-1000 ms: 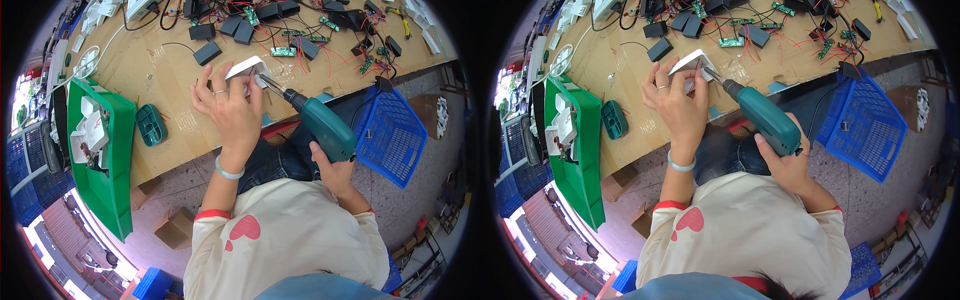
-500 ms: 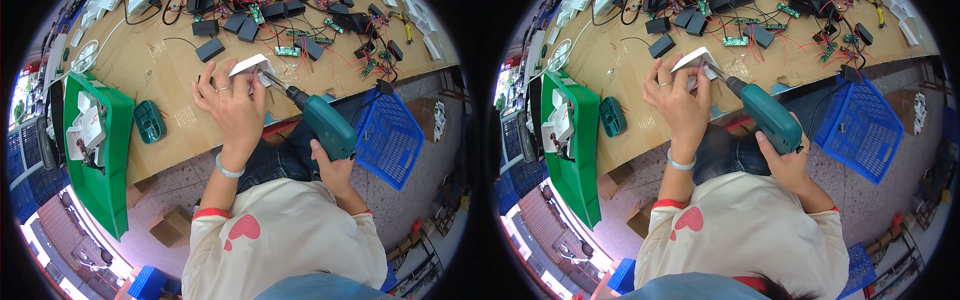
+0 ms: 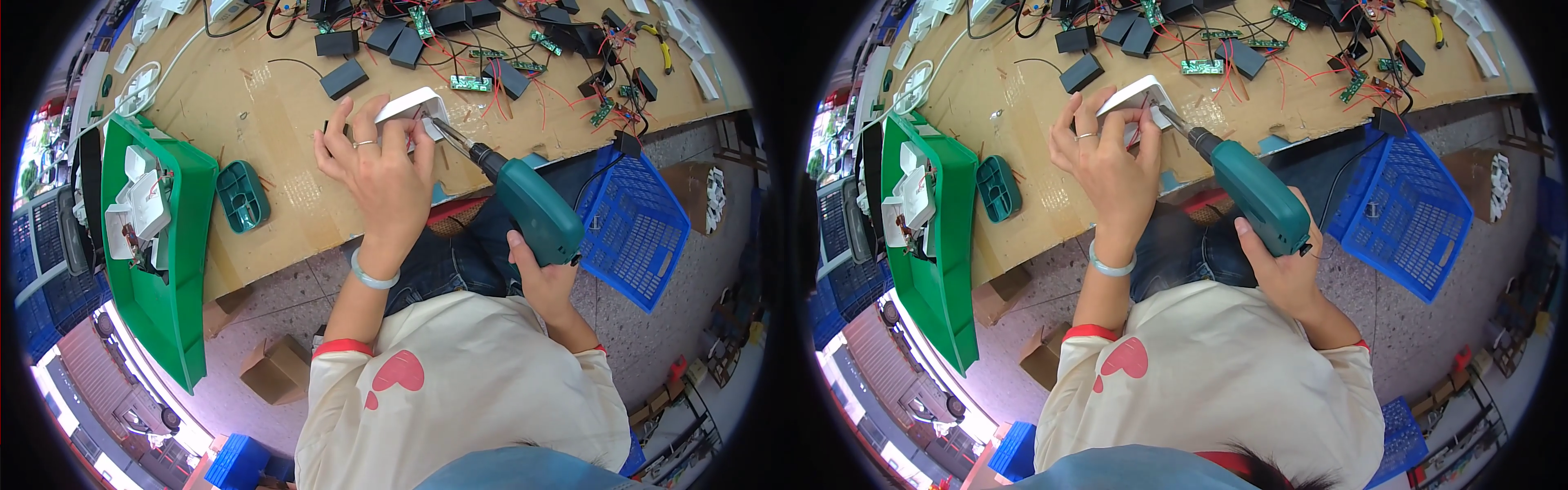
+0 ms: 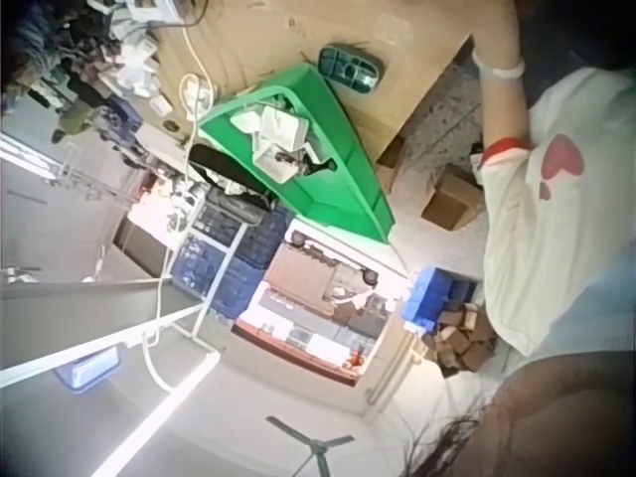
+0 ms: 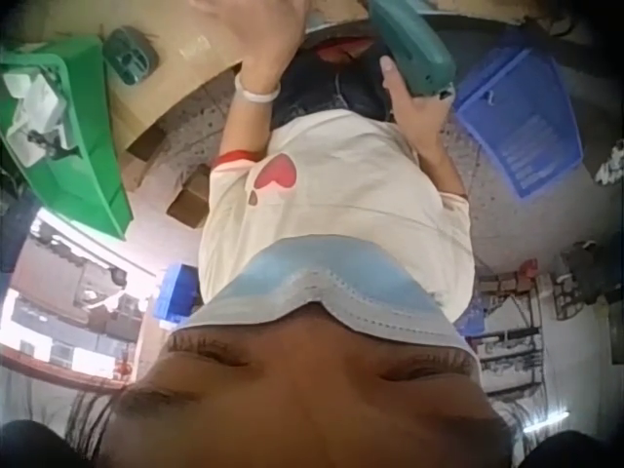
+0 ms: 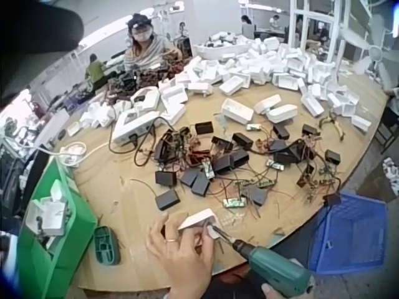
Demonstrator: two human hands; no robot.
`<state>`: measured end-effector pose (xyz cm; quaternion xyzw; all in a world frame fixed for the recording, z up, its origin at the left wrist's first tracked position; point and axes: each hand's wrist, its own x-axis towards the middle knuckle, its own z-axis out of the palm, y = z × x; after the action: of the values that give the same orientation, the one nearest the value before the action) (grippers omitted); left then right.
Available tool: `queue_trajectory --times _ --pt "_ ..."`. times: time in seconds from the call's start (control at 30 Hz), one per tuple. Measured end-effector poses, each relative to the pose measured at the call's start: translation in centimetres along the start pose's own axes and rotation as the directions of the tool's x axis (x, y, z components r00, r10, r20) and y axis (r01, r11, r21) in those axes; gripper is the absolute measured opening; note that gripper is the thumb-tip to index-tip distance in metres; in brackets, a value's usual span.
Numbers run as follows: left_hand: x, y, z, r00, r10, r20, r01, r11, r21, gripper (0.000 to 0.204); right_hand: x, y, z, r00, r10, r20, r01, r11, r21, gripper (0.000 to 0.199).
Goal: Assembling small electronic components using an electric screwdriver at a workstation.
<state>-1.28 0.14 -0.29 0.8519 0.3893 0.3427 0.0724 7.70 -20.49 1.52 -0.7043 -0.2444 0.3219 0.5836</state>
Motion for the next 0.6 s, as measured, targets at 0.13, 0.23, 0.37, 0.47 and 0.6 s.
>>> queue_trajectory --times 0.13,0.23,0.37,0.47,0.6 --pt "-0.02 -0.01 0.07 1.000 0.004 -0.003 -0.004 1.000 -0.004 0.011 -0.05 -0.26 0.00 1.000 0.003 -0.002 -0.003 1.000 -0.005 0.025" --pt "0.01 -0.01 0.04 1.000 0.000 0.000 0.000 1.000 0.004 0.011 -0.01 -0.63 0.09 1.000 0.003 -0.003 -0.003 1.000 0.001 0.025" --pt "-0.03 -0.01 0.07 1.000 0.001 -0.003 -0.001 1.000 0.002 0.010 -0.05 -0.48 -0.05 1.000 0.001 0.006 0.000 1.000 -0.021 0.026" --pt "-0.04 -0.08 0.15 1.000 0.004 -0.008 -0.004 1.000 -0.001 0.010 -0.10 -0.67 -0.10 1.000 -0.016 -0.004 0.016 1.000 -0.004 0.027" --pt "0.00 -0.07 0.12 1.000 0.006 -0.007 -0.006 1.000 -0.001 0.010 -0.32 -0.34 -0.36 0.996 -0.083 -0.022 0.083 0.997 0.009 0.027"
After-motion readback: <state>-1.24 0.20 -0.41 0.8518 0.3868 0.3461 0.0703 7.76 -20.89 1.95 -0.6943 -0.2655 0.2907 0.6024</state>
